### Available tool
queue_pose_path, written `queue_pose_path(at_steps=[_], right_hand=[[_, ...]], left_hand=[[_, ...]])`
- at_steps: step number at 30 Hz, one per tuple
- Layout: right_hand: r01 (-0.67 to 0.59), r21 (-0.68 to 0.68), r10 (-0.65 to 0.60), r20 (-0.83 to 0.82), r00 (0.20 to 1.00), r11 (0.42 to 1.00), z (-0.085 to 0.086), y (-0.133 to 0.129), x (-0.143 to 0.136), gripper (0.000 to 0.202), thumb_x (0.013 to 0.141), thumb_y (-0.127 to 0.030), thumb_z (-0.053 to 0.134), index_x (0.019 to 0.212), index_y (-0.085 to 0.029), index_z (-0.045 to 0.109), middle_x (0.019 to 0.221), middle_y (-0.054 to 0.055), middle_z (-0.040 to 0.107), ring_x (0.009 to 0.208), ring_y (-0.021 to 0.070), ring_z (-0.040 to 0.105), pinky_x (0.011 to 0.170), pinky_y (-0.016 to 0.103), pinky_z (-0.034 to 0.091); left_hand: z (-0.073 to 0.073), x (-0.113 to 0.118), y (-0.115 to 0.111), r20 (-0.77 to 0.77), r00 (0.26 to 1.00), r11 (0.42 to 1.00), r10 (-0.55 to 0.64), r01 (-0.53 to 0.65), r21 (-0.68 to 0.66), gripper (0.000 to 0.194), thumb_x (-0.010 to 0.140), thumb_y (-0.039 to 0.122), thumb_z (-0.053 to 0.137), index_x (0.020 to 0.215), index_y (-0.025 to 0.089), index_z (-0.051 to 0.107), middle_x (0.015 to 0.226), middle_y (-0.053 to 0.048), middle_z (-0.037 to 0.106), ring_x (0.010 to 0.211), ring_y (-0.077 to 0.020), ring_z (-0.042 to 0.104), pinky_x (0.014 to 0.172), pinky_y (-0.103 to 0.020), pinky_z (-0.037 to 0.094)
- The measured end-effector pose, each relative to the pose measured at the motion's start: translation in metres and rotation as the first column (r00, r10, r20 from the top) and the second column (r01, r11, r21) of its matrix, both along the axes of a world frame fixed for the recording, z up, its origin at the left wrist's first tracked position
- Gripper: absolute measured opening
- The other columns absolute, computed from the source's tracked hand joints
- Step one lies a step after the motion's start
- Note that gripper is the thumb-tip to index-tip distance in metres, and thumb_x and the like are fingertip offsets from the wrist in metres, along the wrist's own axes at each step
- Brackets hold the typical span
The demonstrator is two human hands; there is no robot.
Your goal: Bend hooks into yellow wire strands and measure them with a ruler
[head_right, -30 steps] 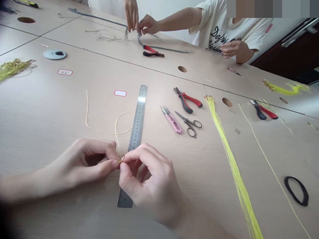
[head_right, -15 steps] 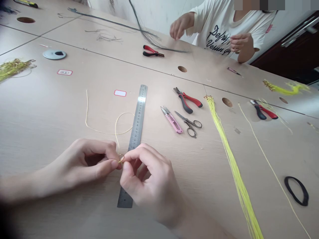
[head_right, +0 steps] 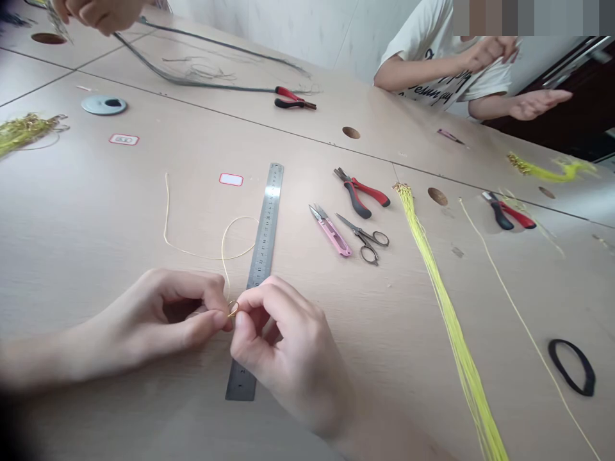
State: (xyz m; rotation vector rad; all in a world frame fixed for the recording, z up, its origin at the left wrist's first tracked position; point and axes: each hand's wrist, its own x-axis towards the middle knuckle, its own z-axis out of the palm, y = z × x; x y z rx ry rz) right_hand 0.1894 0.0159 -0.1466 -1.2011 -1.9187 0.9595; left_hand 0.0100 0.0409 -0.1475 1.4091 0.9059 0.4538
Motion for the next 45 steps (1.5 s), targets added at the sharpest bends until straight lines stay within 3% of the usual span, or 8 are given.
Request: queue_pose_path(at_steps=[8, 19, 26, 35, 45], right_hand=[[0.025, -0.030, -0.027, -0.084, 0.996, 0.999, 0.0030, 0.0005, -0.0032, 0.007, 0.079, -0.013, 0.053, 0.076, -0.019, 0.054, 0.067, -0.003, 0.052, 0.055, 0.0064, 0.052, 0.045, 0.016, 0.046], [-0.018, -0.035, 0.017, -0.010, 1.000, 0.999, 0.0015, 0.0017, -0.0016, 0.009, 0.079, -0.011, 0.049, 0.074, -0.019, 0.048, 0.068, -0.004, 0.047, 0.056, 0.0052, 0.048, 0.048, 0.014, 0.043], [0.005, -0.264, -0.042, -0.136, 0.990, 0.965, 0.0013, 0.0012, -0.0009, 0.008, 0.083, -0.019, 0.044, 0.078, -0.020, 0.050, 0.061, -0.004, 0.046, 0.048, 0.0080, 0.047, 0.039, 0.019, 0.040], [0.018, -0.307, -0.086, -0.209, 0.974, 0.952, 0.0006, 0.0019, 0.0005, 0.013, 0.087, -0.027, 0.048, 0.092, -0.020, 0.057, 0.059, -0.004, 0.051, 0.047, 0.0082, 0.049, 0.041, 0.019, 0.044], [0.052, -0.316, -0.125, -0.217, 0.968, 0.947, 0.0048, 0.0017, -0.0035, 0.007, 0.080, -0.025, 0.059, 0.077, -0.020, 0.061, 0.059, -0.004, 0.054, 0.048, 0.0067, 0.050, 0.042, 0.017, 0.045]], left_hand=[[0.0010, -0.0012, 0.0007, 0.007, 1.000, 1.000, 0.009, -0.009, -0.009, 0.020, 0.082, 0.026, 0.049, 0.065, 0.016, 0.055, 0.059, 0.004, 0.043, 0.056, -0.0089, 0.037, 0.050, -0.021, 0.030], [0.0021, -0.0009, -0.0007, -0.006, 1.000, 0.999, -0.025, 0.025, -0.032, 0.019, 0.082, 0.026, 0.049, 0.066, 0.016, 0.054, 0.060, 0.004, 0.044, 0.056, -0.0087, 0.037, 0.050, -0.021, 0.030], [0.0029, -0.0018, 0.0041, 0.121, 0.992, 0.993, 0.039, -0.024, -0.119, 0.021, 0.084, 0.029, 0.050, 0.070, 0.016, 0.059, 0.062, 0.004, 0.049, 0.056, -0.0069, 0.041, 0.050, -0.018, 0.032], [0.0042, 0.0000, 0.0050, 0.177, 0.981, 0.986, 0.082, -0.054, -0.155, 0.025, 0.086, 0.030, 0.050, 0.067, 0.018, 0.060, 0.057, 0.005, 0.044, 0.049, -0.0062, 0.034, 0.045, -0.018, 0.027], [0.0054, -0.0006, 0.0050, 0.095, 0.995, 0.988, 0.043, -0.028, -0.154, 0.025, 0.082, 0.033, 0.053, 0.065, 0.015, 0.056, 0.058, 0.004, 0.044, 0.054, -0.0077, 0.036, 0.048, -0.019, 0.028]])
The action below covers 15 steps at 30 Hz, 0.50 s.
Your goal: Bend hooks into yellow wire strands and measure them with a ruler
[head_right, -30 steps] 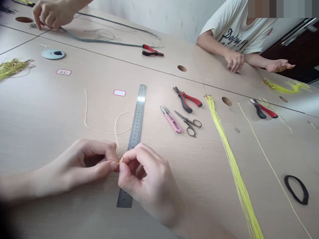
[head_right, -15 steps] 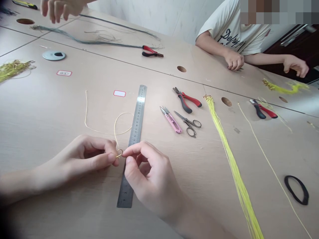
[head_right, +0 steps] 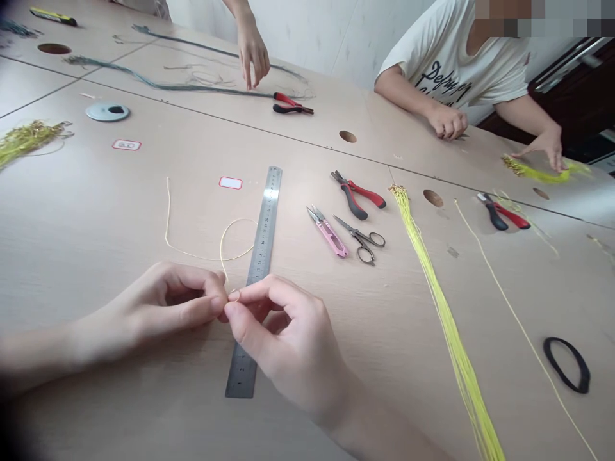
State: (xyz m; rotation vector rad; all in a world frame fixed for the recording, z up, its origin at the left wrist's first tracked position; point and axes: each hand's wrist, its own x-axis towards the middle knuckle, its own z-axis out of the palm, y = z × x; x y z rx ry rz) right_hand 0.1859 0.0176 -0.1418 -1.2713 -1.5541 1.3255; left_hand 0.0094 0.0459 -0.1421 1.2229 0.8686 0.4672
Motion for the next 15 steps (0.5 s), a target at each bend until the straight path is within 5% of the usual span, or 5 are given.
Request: queue_pose_path(at_steps=[7, 15], right_hand=[[-0.019, 0.182, -0.012, 0.167, 0.986, 0.983, 0.0020, -0.0002, -0.0021, 0.017, 0.085, -0.023, 0.050, 0.069, -0.019, 0.055, 0.059, -0.004, 0.051, 0.048, 0.0069, 0.049, 0.044, 0.018, 0.042], [0.022, 0.045, -0.025, 0.048, 0.999, 0.999, -0.0004, 0.0016, 0.0030, 0.017, 0.088, -0.028, 0.044, 0.075, -0.020, 0.050, 0.056, -0.004, 0.050, 0.047, 0.0089, 0.049, 0.043, 0.021, 0.041]], left_hand=[[-0.0015, 0.0010, 0.0002, -0.006, 1.000, 0.997, 0.015, -0.015, 0.076, 0.022, 0.083, 0.028, 0.050, 0.067, 0.015, 0.057, 0.060, 0.004, 0.046, 0.054, -0.0069, 0.038, 0.049, -0.018, 0.030], [-0.0037, 0.0007, -0.0014, 0.037, 0.998, 0.995, 0.046, -0.049, 0.088, 0.019, 0.082, 0.025, 0.052, 0.068, 0.015, 0.059, 0.064, 0.005, 0.052, 0.057, -0.0050, 0.043, 0.051, -0.014, 0.033]])
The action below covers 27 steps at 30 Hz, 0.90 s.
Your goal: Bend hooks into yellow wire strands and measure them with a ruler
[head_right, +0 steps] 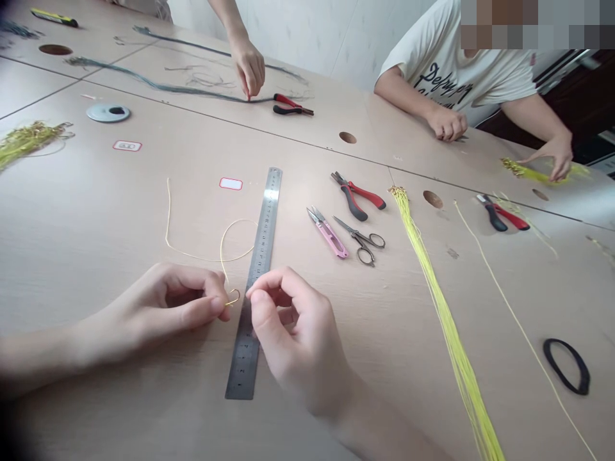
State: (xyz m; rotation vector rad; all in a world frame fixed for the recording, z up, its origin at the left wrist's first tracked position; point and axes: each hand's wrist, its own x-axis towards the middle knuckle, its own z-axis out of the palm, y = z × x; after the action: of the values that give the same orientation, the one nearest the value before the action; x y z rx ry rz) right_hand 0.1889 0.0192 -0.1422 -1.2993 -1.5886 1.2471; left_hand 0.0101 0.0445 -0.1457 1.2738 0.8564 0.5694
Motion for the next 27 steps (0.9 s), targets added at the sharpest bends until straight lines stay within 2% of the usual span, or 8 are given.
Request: queue_pose_path(at_steps=[7, 11, 13, 15, 17, 21, 24, 27], right_hand=[[-0.035, -0.054, 0.031, -0.082, 0.996, 0.998, -0.001, -0.001, -0.003, 0.014, 0.086, -0.030, 0.052, 0.077, -0.019, 0.055, 0.058, -0.005, 0.050, 0.048, 0.0065, 0.048, 0.044, 0.018, 0.042], [-0.022, -0.098, 0.008, -0.149, 0.989, 0.995, 0.003, 0.002, -0.004, 0.019, 0.086, -0.033, 0.052, 0.075, -0.018, 0.053, 0.056, -0.005, 0.052, 0.046, 0.0063, 0.051, 0.043, 0.018, 0.045], [0.049, -0.089, -0.064, -0.185, 0.981, 0.995, 0.008, 0.009, 0.000, 0.019, 0.086, -0.034, 0.052, 0.077, -0.018, 0.053, 0.054, -0.005, 0.053, 0.043, 0.0068, 0.050, 0.040, 0.019, 0.045], [0.212, -0.016, -0.210, -0.239, 0.948, 0.977, 0.016, 0.021, 0.011, 0.018, 0.084, -0.035, 0.054, 0.078, -0.018, 0.053, 0.055, -0.005, 0.053, 0.045, 0.0084, 0.051, 0.037, 0.019, 0.044], [0.438, 0.108, -0.383, -0.331, 0.862, 0.893, 0.026, 0.036, 0.030, 0.018, 0.078, -0.035, 0.059, 0.075, -0.018, 0.053, 0.061, -0.004, 0.052, 0.054, 0.0107, 0.054, 0.035, 0.019, 0.044], [0.794, 0.268, -0.662, -0.443, 0.604, 0.546, 0.044, 0.068, 0.089, 0.019, 0.075, -0.037, 0.059, 0.076, -0.019, 0.053, 0.073, -0.004, 0.049, 0.073, 0.0125, 0.056, 0.040, 0.017, 0.047], [0.860, 0.249, -0.740, -0.438, 0.510, 0.445, 0.049, 0.085, 0.141, 0.014, 0.081, -0.030, 0.055, 0.076, -0.017, 0.051, 0.074, -0.003, 0.050, 0.075, 0.0111, 0.055, 0.048, 0.019, 0.050], [0.908, 0.196, -0.836, -0.355, 0.419, 0.371, 0.051, 0.095, 0.189, 0.013, 0.087, -0.025, 0.054, 0.089, -0.012, 0.055, 0.082, 0.000, 0.056, 0.070, 0.0102, 0.057, 0.057, 0.023, 0.051]], left_hand=[[-0.002, 0.000, 0.000, 0.058, 0.998, 0.999, -0.031, 0.032, -0.010, 0.024, 0.087, 0.028, 0.049, 0.069, 0.016, 0.059, 0.062, 0.005, 0.052, 0.058, -0.0055, 0.046, 0.053, -0.015, 0.033], [-0.004, 0.001, -0.002, -0.039, 0.998, 0.998, -0.052, 0.053, 0.022, 0.027, 0.087, 0.035, 0.049, 0.072, 0.015, 0.061, 0.069, 0.002, 0.057, 0.065, -0.0100, 0.049, 0.059, -0.020, 0.037], [-0.004, 0.001, -0.003, -0.120, 0.991, 0.994, -0.065, 0.075, 0.079, 0.030, 0.086, 0.038, 0.049, 0.072, 0.015, 0.062, 0.069, 0.001, 0.054, 0.065, -0.0106, 0.047, 0.058, -0.021, 0.035], [-0.003, 0.001, -0.004, -0.184, 0.980, 0.982, -0.074, 0.104, 0.156, 0.031, 0.086, 0.038, 0.048, 0.073, 0.015, 0.064, 0.069, 0.002, 0.052, 0.063, -0.0100, 0.045, 0.056, -0.021, 0.033], [-0.002, 0.001, -0.006, -0.213, 0.973, 0.965, -0.084, 0.133, 0.225, 0.032, 0.087, 0.036, 0.045, 0.075, 0.015, 0.066, 0.071, 0.001, 0.053, 0.064, -0.0101, 0.047, 0.058, -0.021, 0.034], [-0.001, 0.000, -0.011, -0.246, 0.964, 0.928, -0.102, 0.181, 0.326, 0.037, 0.089, 0.037, 0.038, 0.077, 0.015, 0.065, 0.074, -0.001, 0.055, 0.066, -0.0120, 0.050, 0.060, -0.022, 0.037], [-0.001, -0.001, -0.014, -0.288, 0.950, 0.862, -0.118, 0.242, 0.445, 0.041, 0.091, 0.037, 0.034, 0.073, 0.015, 0.062, 0.073, -0.003, 0.056, 0.066, -0.0126, 0.051, 0.060, -0.023, 0.039], [-0.001, -0.003, -0.019, -0.338, 0.930, 0.692, -0.144, 0.339, 0.638, 0.041, 0.092, 0.030, 0.031, 0.066, 0.015, 0.059, 0.068, -0.005, 0.055, 0.062, -0.0130, 0.052, 0.056, -0.023, 0.040]])
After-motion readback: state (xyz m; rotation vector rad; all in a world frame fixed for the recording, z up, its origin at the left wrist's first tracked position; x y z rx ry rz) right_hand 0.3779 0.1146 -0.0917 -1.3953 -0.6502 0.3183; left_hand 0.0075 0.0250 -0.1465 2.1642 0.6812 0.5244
